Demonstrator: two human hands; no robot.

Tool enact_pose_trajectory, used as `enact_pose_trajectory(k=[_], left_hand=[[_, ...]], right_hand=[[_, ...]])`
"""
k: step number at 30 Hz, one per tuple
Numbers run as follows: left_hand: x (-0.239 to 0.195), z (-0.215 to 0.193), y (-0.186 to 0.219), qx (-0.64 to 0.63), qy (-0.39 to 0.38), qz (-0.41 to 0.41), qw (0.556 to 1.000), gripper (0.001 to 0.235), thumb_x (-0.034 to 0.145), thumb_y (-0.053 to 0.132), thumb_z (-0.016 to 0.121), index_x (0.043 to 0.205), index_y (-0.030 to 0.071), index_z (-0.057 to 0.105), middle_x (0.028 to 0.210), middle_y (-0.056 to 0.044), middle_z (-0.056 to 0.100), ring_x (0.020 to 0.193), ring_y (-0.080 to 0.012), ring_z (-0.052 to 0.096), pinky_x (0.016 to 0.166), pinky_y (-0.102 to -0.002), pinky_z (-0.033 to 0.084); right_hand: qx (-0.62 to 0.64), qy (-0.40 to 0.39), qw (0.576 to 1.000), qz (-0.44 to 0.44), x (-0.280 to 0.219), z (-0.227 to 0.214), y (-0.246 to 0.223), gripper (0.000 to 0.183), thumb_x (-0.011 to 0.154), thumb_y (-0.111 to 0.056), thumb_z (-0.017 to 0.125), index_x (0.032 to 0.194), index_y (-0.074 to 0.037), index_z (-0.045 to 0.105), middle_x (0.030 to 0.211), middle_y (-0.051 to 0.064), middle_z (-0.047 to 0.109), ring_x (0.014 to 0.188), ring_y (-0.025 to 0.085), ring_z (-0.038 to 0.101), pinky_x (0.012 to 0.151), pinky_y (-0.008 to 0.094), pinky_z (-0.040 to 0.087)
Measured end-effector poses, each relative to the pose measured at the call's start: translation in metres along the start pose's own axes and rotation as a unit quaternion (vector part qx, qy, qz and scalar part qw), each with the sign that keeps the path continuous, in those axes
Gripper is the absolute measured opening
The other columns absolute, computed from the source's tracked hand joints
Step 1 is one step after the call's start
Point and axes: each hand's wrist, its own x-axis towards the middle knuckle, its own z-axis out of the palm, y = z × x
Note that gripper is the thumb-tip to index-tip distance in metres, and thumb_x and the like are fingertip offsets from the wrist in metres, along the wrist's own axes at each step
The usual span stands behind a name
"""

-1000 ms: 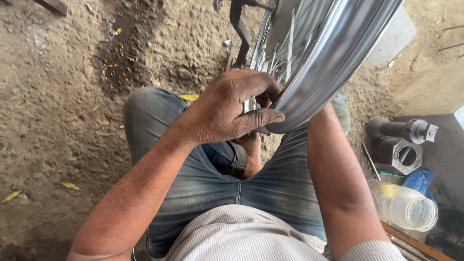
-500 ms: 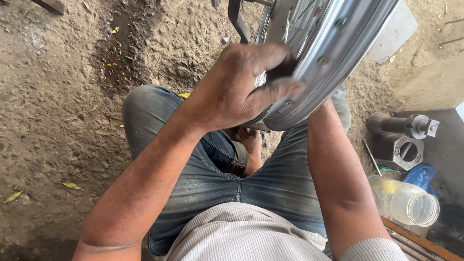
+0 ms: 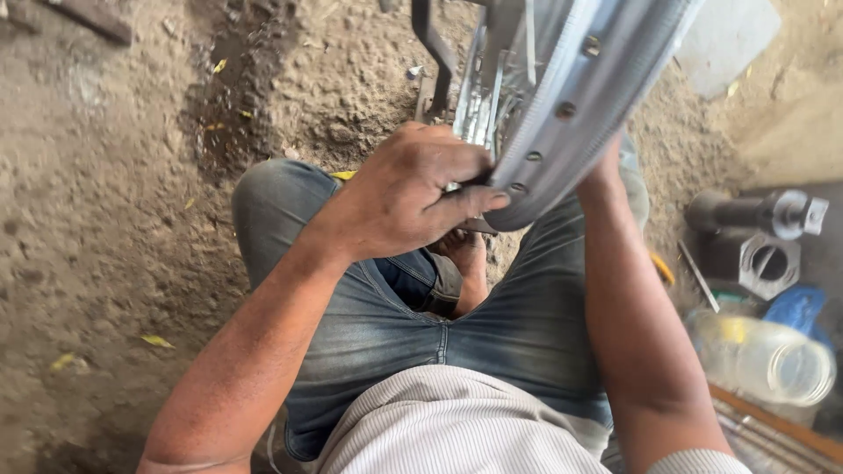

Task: The person sits on the ground and uses a spoke wrench to tighten and loosen the nipples on a bicycle wheel mounted in a truing stand. They rotate the wheel repeatedly to check alignment and continue adjusting the spokes.

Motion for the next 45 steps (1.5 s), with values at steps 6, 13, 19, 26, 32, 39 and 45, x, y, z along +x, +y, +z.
enact_pose_trajectory(k=[6, 13, 19, 26, 32, 39, 45], left_hand=[[0.013, -0.013, 0.018, -0.059, -0.04, -0.004, 0.997, 0.018, 0.105, 0.025, 0.068, 0.106, 0.008, 0.075, 0.09, -0.004, 0.074, 0.084, -0.0166, 0.067, 0.082, -0.038, 0.05], [0.009, -0.01, 0.023, -0.056, -0.068, -0.087, 0.992, 0.023, 0.103, 0.025, 0.068, 0.113, 0.005, 0.075, 0.111, -0.01, 0.078, 0.103, -0.0161, 0.074, 0.095, -0.032, 0.059], [0.004, -0.008, 0.024, -0.096, -0.041, -0.141, 0.985, 0.022, 0.103, 0.02, 0.071, 0.118, 0.004, 0.074, 0.111, -0.01, 0.078, 0.105, -0.0153, 0.075, 0.092, -0.029, 0.059], [-0.007, -0.001, 0.021, -0.167, 0.032, -0.151, 0.974, 0.033, 0.107, 0.027, 0.071, 0.132, 0.005, 0.069, 0.11, -0.009, 0.078, 0.101, -0.0132, 0.073, 0.092, -0.027, 0.058], [-0.034, 0.038, -0.012, -0.062, -0.009, -0.153, 0.986, 0.039, 0.091, 0.041, 0.079, 0.113, 0.01, 0.07, 0.108, -0.007, 0.077, 0.109, -0.0167, 0.075, 0.103, -0.038, 0.063], [-0.053, 0.076, -0.03, 0.058, -0.052, -0.216, 0.973, 0.036, 0.089, 0.033, 0.081, 0.103, 0.001, 0.073, 0.105, -0.015, 0.075, 0.103, -0.029, 0.071, 0.093, -0.045, 0.055], [-0.046, 0.074, -0.02, -0.022, 0.0, -0.249, 0.968, 0.02, 0.09, 0.019, 0.076, 0.093, -0.001, 0.075, 0.09, -0.012, 0.079, 0.084, -0.0217, 0.077, 0.081, -0.037, 0.059]], right_hand=[[-0.561, -0.055, 0.823, -0.07, -0.069, 0.013, -0.029, 0.034, 0.08, -0.005, 0.07, 0.114, -0.004, 0.068, 0.089, 0.024, 0.071, 0.086, 0.04, 0.069, 0.073, 0.049, 0.054], [-0.456, -0.112, 0.867, -0.168, -0.071, 0.025, -0.036, 0.021, 0.08, -0.005, 0.073, 0.1, -0.01, 0.075, 0.094, 0.009, 0.077, 0.084, 0.029, 0.074, 0.075, 0.04, 0.057], [-0.419, -0.17, 0.865, -0.218, -0.072, 0.03, -0.033, 0.018, 0.079, -0.006, 0.077, 0.097, -0.009, 0.074, 0.094, 0.008, 0.076, 0.086, 0.028, 0.074, 0.076, 0.04, 0.057], [-0.421, -0.163, 0.845, -0.286, -0.076, 0.042, -0.029, 0.016, 0.078, -0.006, 0.077, 0.093, -0.01, 0.073, 0.092, 0.005, 0.072, 0.091, 0.028, 0.07, 0.082, 0.041, 0.055], [-0.441, -0.15, 0.845, -0.263, -0.085, 0.044, -0.044, 0.014, 0.079, -0.009, 0.08, 0.092, -0.011, 0.075, 0.092, 0.004, 0.072, 0.09, 0.026, 0.068, 0.08, 0.041, 0.053], [-0.41, -0.145, 0.856, -0.28, -0.094, 0.051, -0.058, 0.016, 0.079, -0.004, 0.081, 0.094, -0.011, 0.077, 0.095, 0.003, 0.073, 0.093, 0.023, 0.068, 0.081, 0.039, 0.056], [-0.366, -0.153, 0.873, -0.283, -0.105, 0.06, -0.078, 0.017, 0.082, -0.001, 0.081, 0.095, -0.012, 0.078, 0.092, 0.0, 0.074, 0.089, 0.017, 0.068, 0.076, 0.034, 0.058]])
